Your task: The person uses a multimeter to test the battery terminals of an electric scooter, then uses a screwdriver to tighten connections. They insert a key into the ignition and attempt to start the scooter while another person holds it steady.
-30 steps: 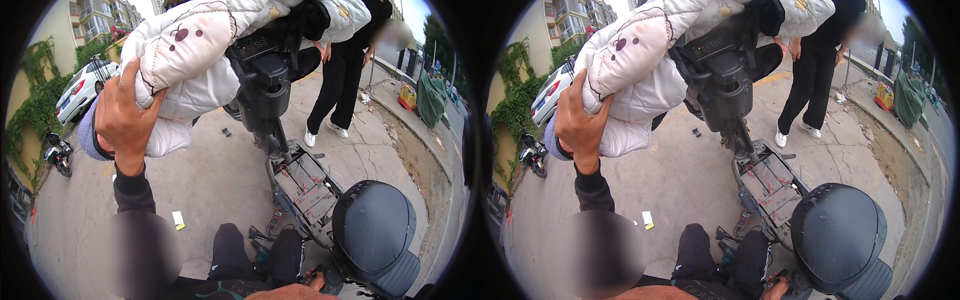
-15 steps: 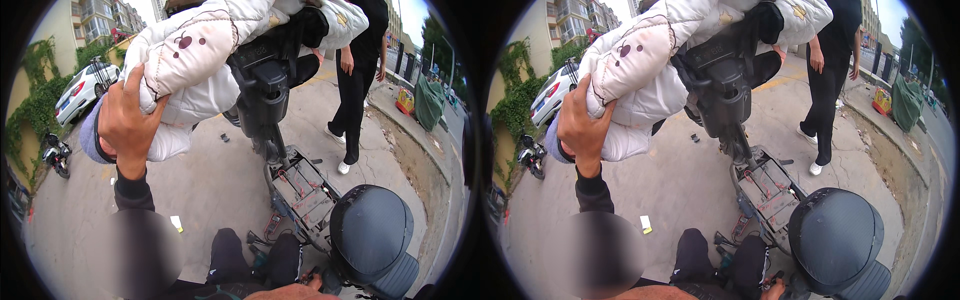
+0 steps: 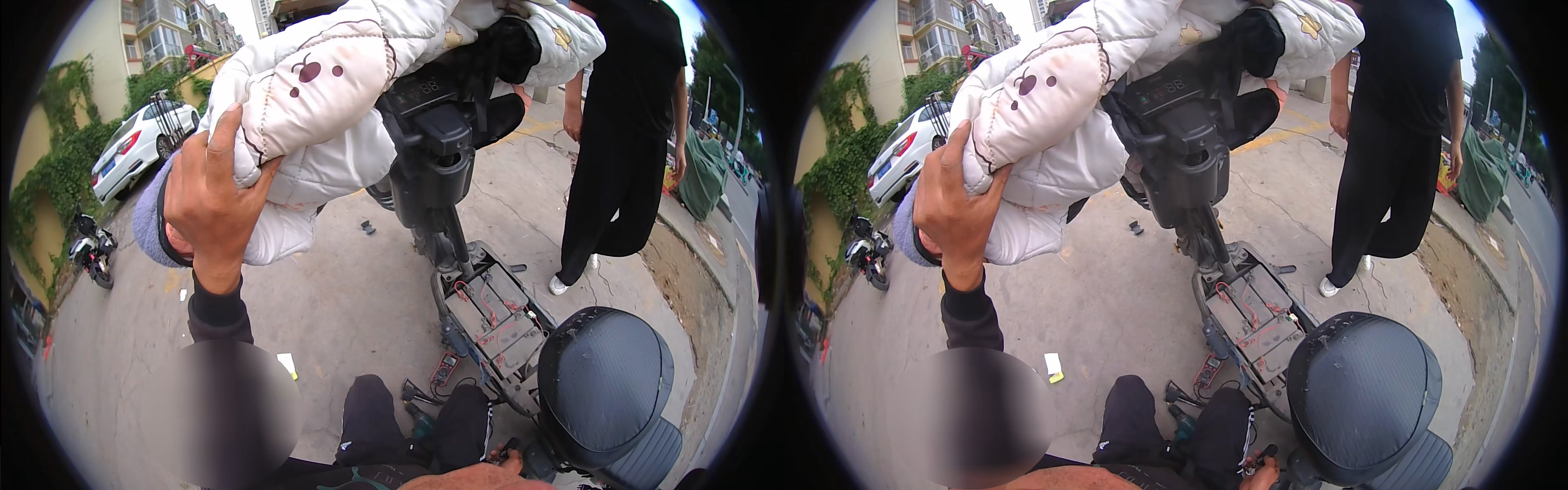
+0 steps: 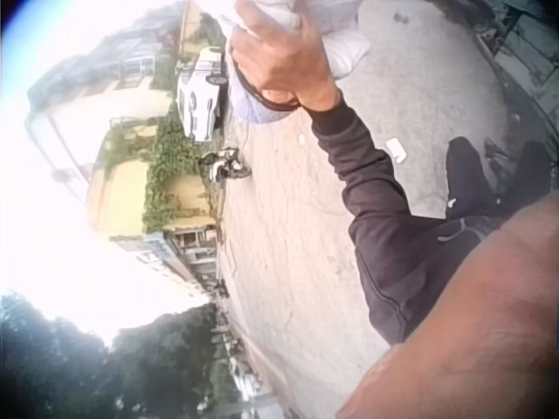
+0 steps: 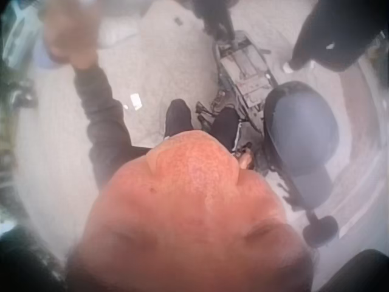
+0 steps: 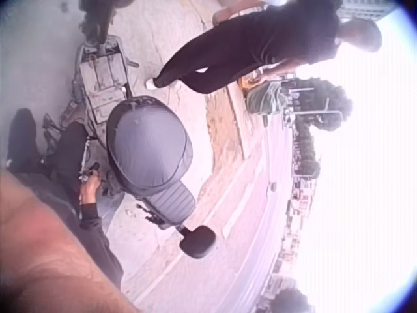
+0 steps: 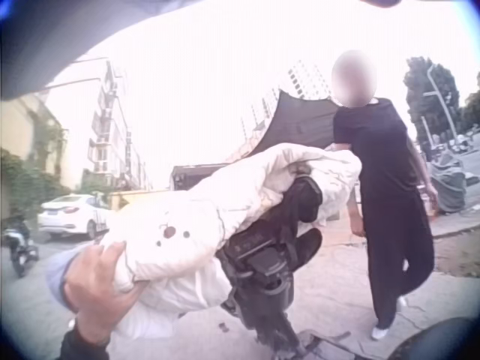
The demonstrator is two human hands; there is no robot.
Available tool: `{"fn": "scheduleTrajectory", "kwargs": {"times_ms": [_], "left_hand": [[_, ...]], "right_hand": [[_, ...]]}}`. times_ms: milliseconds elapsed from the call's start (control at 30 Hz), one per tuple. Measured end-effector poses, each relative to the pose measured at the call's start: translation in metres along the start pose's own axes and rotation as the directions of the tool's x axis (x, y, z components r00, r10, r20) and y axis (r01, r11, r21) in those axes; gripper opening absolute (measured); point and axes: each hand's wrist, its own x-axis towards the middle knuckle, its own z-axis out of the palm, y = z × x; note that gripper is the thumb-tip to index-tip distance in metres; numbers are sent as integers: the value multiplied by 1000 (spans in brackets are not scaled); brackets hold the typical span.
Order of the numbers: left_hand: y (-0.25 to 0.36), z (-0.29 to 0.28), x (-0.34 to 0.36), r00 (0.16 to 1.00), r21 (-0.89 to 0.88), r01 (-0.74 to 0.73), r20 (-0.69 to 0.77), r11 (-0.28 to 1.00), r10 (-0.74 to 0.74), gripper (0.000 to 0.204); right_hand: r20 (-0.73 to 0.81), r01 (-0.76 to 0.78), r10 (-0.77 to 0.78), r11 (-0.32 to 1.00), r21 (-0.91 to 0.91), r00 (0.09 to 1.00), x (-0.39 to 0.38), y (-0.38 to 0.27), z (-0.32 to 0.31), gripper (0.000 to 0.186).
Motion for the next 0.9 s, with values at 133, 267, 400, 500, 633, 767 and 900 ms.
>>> {"fn": "scheduleTrajectory", "kwargs": {"times_ms": [133,267,400,500,633,767,900], "left_hand": [[3,-2,7,999,-7,-29,-18,1000,28,78],[1,3,0,1000,-7,5,-10,1000,-5,78],[1,1,2,1000,3,-2,-13,1000,3,77],[2,1,2,1000,1,-2,-11,1000,2,76],[3,0,3,1000,2,-12,-26,1000,13,75],[0,0,3,1000,5,-7,-1,1000,7,74],[5,-2,4,999,-6,-17,-36,1000,17,73]], "right_hand": [[5,-27,27,999,-24,1000,-3,3,5,24],[22,19,-17,998,-59,1000,0,-1,0,24],[-9,37,-37,998,-48,999,-16,-2,10,24],[-29,-2,0,995,-95,1000,-11,-3,10,24],[48,59,-55,992,-109,997,-15,-2,10,24],[119,96,-76,980,-176,990,-16,0,10,26],[195,13,20,986,-167,981,-5,0,4,28]]}}
